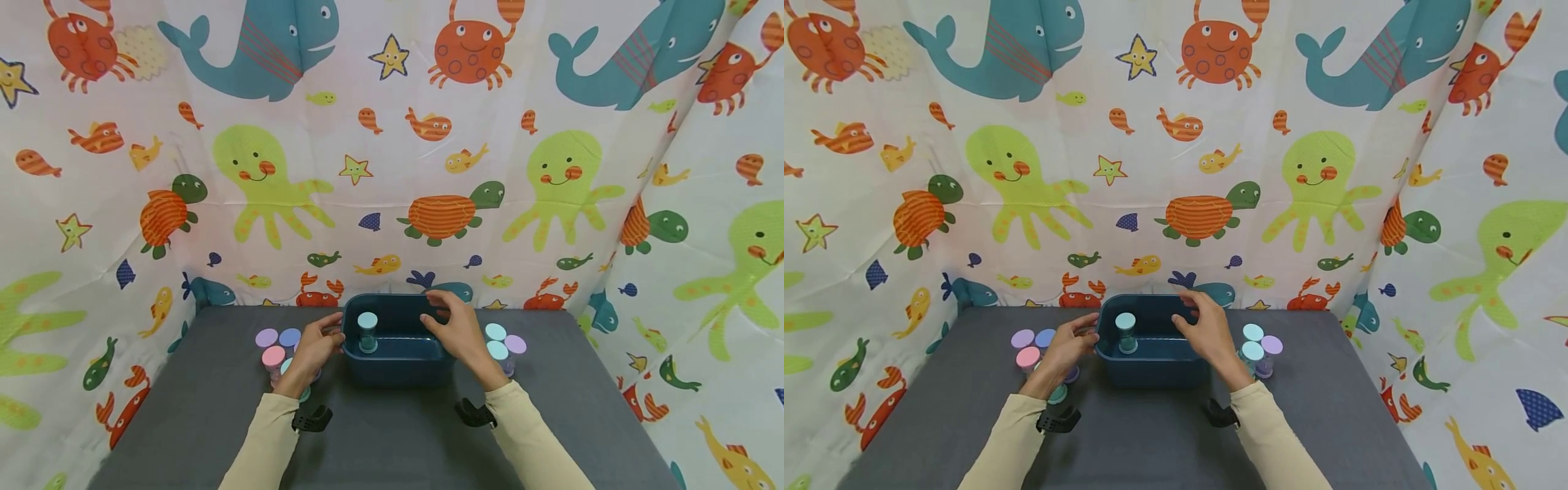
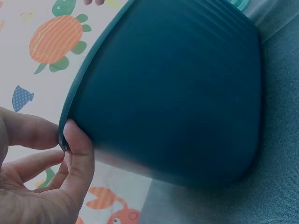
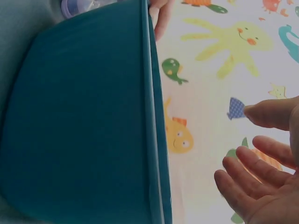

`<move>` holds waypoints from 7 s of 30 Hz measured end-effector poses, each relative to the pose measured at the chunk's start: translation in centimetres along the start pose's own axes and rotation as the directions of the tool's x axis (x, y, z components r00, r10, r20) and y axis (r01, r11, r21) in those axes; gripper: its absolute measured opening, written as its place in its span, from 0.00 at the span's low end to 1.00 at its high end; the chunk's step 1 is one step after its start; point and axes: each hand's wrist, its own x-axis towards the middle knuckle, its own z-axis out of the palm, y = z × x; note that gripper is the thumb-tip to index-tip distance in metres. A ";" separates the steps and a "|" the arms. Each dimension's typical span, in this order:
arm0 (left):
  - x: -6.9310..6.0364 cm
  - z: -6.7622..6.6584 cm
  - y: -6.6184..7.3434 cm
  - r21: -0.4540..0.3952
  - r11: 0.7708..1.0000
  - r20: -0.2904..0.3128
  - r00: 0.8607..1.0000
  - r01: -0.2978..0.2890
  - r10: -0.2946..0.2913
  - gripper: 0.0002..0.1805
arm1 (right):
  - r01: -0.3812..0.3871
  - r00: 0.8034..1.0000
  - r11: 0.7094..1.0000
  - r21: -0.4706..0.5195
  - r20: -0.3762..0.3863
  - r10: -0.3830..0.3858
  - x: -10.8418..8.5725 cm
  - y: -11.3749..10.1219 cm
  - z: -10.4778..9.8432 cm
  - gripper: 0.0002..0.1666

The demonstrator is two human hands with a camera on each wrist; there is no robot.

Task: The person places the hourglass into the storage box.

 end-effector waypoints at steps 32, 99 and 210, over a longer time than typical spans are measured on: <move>-0.1 0.2 -0.1 0.017 1.000 -0.011 1.000 0.003 -0.002 0.27 | -0.094 0.953 0.985 0.148 -0.272 0.132 -5.6 7.8 -4.7 0.20; -0.3 0.0 0.0 0.004 1.000 -0.006 1.000 -0.005 0.005 0.27 | -0.414 0.910 0.871 0.265 0.089 0.406 -7.3 19.5 -7.7 0.38; -0.3 0.0 0.1 0.023 1.000 -0.002 1.000 0.003 -0.003 0.27 | -0.150 0.983 0.872 0.466 0.161 0.083 1.2 1.5 -4.5 0.31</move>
